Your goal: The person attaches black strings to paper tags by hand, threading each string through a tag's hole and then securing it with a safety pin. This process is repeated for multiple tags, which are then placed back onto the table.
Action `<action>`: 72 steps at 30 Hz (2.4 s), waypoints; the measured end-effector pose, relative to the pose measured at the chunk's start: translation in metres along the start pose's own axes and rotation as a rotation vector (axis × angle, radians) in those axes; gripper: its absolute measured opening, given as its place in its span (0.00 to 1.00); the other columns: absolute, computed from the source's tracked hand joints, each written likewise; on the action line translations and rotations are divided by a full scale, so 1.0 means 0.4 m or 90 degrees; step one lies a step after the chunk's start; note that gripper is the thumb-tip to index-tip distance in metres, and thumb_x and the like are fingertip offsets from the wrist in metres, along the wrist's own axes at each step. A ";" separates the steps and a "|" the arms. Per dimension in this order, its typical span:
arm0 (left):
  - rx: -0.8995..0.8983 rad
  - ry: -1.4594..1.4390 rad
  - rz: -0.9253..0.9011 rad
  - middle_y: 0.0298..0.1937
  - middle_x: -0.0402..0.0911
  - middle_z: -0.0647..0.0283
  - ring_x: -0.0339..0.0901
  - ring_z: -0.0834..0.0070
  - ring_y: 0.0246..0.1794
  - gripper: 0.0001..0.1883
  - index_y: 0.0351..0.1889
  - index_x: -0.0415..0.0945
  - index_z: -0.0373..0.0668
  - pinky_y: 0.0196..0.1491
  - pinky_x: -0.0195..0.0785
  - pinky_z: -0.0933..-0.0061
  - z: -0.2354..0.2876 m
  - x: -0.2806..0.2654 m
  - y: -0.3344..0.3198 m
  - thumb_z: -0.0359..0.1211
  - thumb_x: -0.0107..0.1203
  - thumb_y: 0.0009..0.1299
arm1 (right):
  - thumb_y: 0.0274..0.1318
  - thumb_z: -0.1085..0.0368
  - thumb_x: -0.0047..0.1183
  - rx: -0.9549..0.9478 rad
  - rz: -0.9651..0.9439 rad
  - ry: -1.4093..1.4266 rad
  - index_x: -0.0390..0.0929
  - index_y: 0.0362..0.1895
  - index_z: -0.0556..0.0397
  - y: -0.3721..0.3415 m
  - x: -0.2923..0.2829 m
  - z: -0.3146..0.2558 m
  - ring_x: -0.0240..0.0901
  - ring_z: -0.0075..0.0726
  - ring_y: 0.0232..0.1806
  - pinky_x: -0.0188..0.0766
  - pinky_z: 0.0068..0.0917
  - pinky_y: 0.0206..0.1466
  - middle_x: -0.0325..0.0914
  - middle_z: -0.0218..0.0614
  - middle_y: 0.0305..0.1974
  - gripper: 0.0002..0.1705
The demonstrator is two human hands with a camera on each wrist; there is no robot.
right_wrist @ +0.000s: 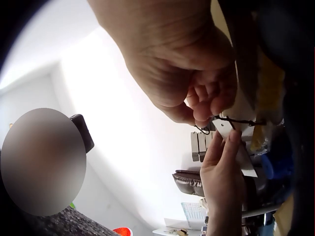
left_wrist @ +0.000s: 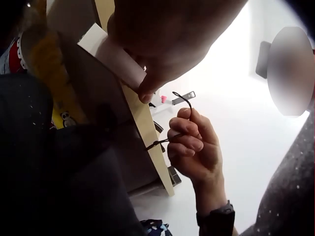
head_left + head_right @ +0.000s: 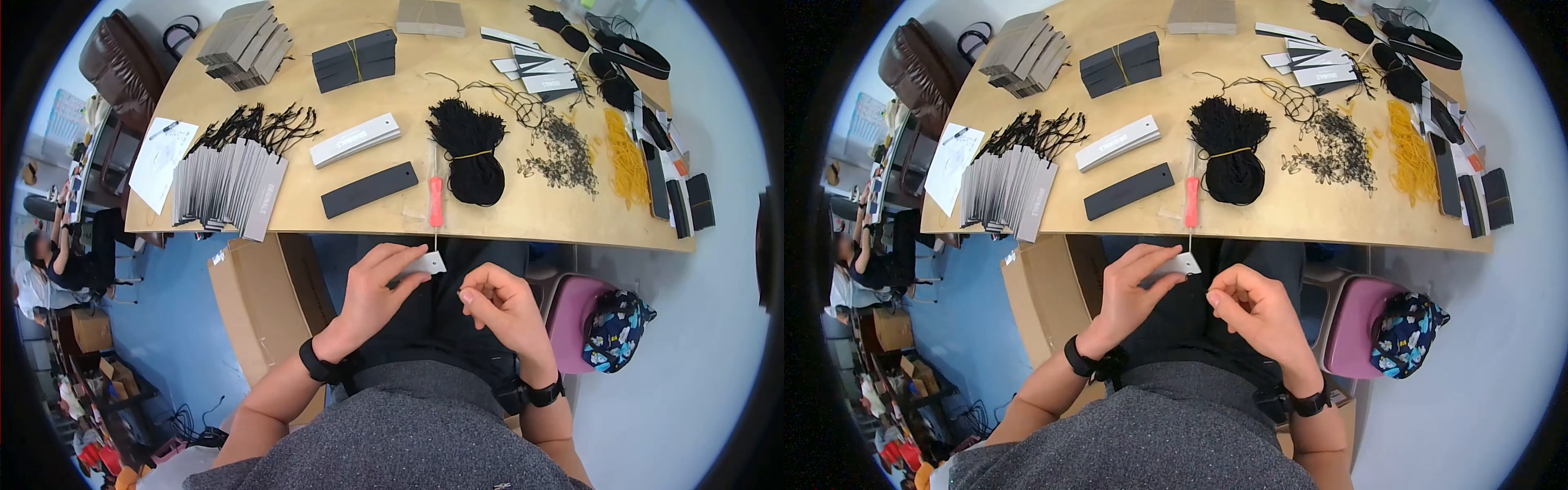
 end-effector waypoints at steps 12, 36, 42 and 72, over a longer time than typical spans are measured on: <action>-0.126 -0.196 -0.101 0.40 0.83 0.60 0.79 0.77 0.39 0.13 0.46 0.81 0.35 0.43 0.70 0.77 -0.078 0.053 0.031 0.23 0.63 0.63 | 0.63 0.67 0.56 -0.056 0.144 -0.094 0.76 0.35 0.59 0.076 -0.056 0.091 0.66 0.12 0.21 0.63 0.15 0.23 0.74 0.25 0.23 0.07; -0.119 -0.234 -0.258 0.34 0.79 0.63 0.77 0.76 0.35 0.13 0.43 0.83 0.37 0.39 0.68 0.78 0.003 0.019 -0.007 0.19 0.61 0.59 | 0.65 0.60 0.57 -0.070 -0.081 -0.104 0.78 0.47 0.59 0.070 0.042 -0.038 0.65 0.16 0.28 0.64 0.18 0.31 0.71 0.26 0.31 0.14; -0.149 -0.209 -0.280 0.35 0.78 0.64 0.76 0.79 0.36 0.11 0.41 0.82 0.35 0.40 0.67 0.79 -0.008 0.016 -0.007 0.19 0.60 0.61 | 0.66 0.59 0.56 0.065 -0.078 0.091 0.78 0.35 0.58 0.070 0.033 0.011 0.58 0.13 0.22 0.55 0.16 0.25 0.68 0.23 0.21 0.14; -0.281 -0.420 -0.273 0.43 0.75 0.69 0.74 0.85 0.44 0.13 0.51 0.79 0.35 0.49 0.67 0.82 -0.032 0.025 -0.013 0.22 0.59 0.68 | 0.64 0.69 0.54 0.071 -0.114 0.580 0.74 0.34 0.53 0.053 0.090 0.081 0.56 0.17 0.25 0.56 0.18 0.31 0.68 0.27 0.31 0.05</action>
Point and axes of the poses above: each hand's wrist, its own y-axis towards the middle knuckle, its own x-axis out of the palm, z = x × y, the point moved 10 cm from there along y, towards the middle knuckle
